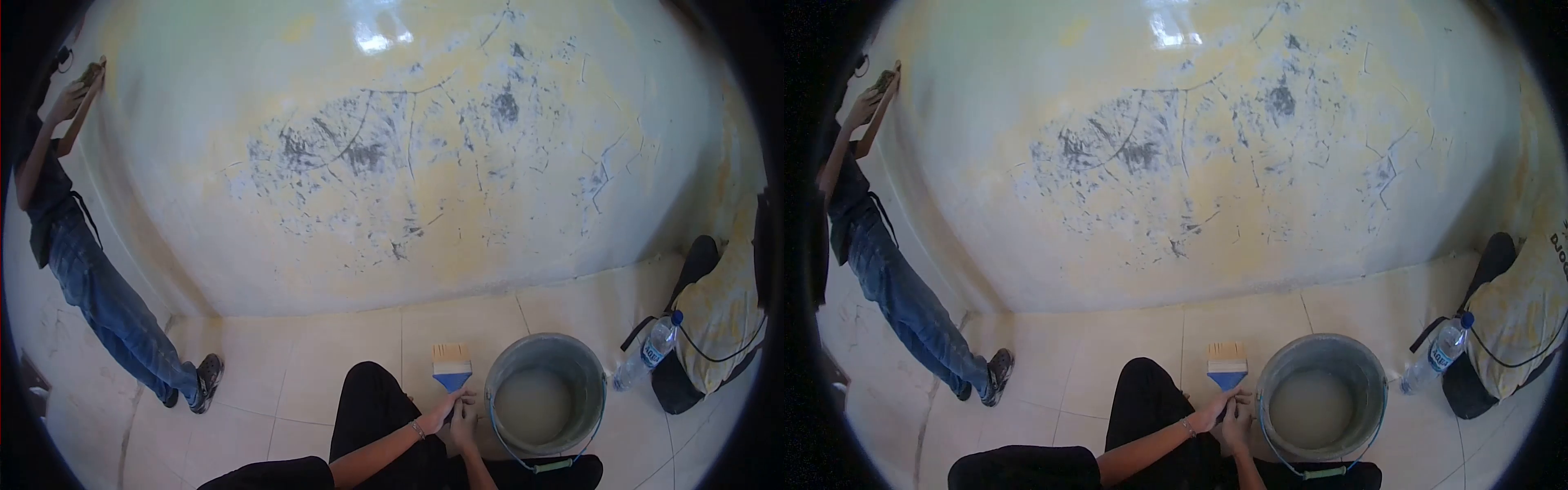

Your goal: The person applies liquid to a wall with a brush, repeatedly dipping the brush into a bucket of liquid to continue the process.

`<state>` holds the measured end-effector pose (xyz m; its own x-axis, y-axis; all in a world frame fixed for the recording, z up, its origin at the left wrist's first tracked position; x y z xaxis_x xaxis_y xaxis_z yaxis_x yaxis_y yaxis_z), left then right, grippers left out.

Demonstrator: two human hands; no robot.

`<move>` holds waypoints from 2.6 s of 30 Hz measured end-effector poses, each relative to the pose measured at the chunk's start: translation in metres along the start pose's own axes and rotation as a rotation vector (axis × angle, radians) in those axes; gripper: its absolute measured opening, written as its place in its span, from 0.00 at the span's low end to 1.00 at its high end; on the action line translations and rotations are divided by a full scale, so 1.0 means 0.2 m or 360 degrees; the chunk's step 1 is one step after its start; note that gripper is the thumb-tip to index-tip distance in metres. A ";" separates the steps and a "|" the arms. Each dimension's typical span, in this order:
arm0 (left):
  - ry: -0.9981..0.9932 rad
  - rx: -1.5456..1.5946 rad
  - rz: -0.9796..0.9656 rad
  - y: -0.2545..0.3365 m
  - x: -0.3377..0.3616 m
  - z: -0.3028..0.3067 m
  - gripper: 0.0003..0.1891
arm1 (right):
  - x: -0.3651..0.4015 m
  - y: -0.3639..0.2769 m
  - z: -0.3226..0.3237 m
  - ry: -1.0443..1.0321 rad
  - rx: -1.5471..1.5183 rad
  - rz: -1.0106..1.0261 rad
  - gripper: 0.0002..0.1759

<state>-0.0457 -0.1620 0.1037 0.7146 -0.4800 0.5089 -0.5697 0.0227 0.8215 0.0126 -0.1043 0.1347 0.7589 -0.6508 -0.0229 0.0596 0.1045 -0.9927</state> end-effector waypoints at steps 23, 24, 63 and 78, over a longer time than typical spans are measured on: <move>0.0676 -0.2138 -0.2530 0.53 0.09 -0.24 0.24 | 0.04 0.52 -0.17 -0.0475 -0.0247 -0.0409 0.29; 0.0286 -0.2137 -0.2063 0.34 -0.43 -0.09 0.21 | 0.04 0.63 -0.24 -0.0600 -0.0604 -0.0600 0.28; 0.0643 0.0327 -0.0489 0.42 -0.66 -0.06 0.35 | 0.00 0.15 0.02 -0.0086 0.0205 -0.0145 0.26; 0.0791 0.0328 -0.0317 0.73 -0.38 0.11 0.36 | 0.01 0.16 0.00 -0.0071 0.0273 -0.0194 0.25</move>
<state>-0.1925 -0.1412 0.1783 0.8928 0.0138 0.4502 -0.4363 -0.2214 0.8721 0.0165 -0.1030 0.1035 0.7670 -0.6330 0.1049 0.2591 0.1560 -0.9532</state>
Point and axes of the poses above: each hand's wrist, its own x-axis away from the middle knuckle, its own z-axis out of the back of the hand, y = z × x, the point moved 6 cm from there along -x, towards the middle knuckle, and after that the axes turned 10 degrees about y, right-handed, at the moved point
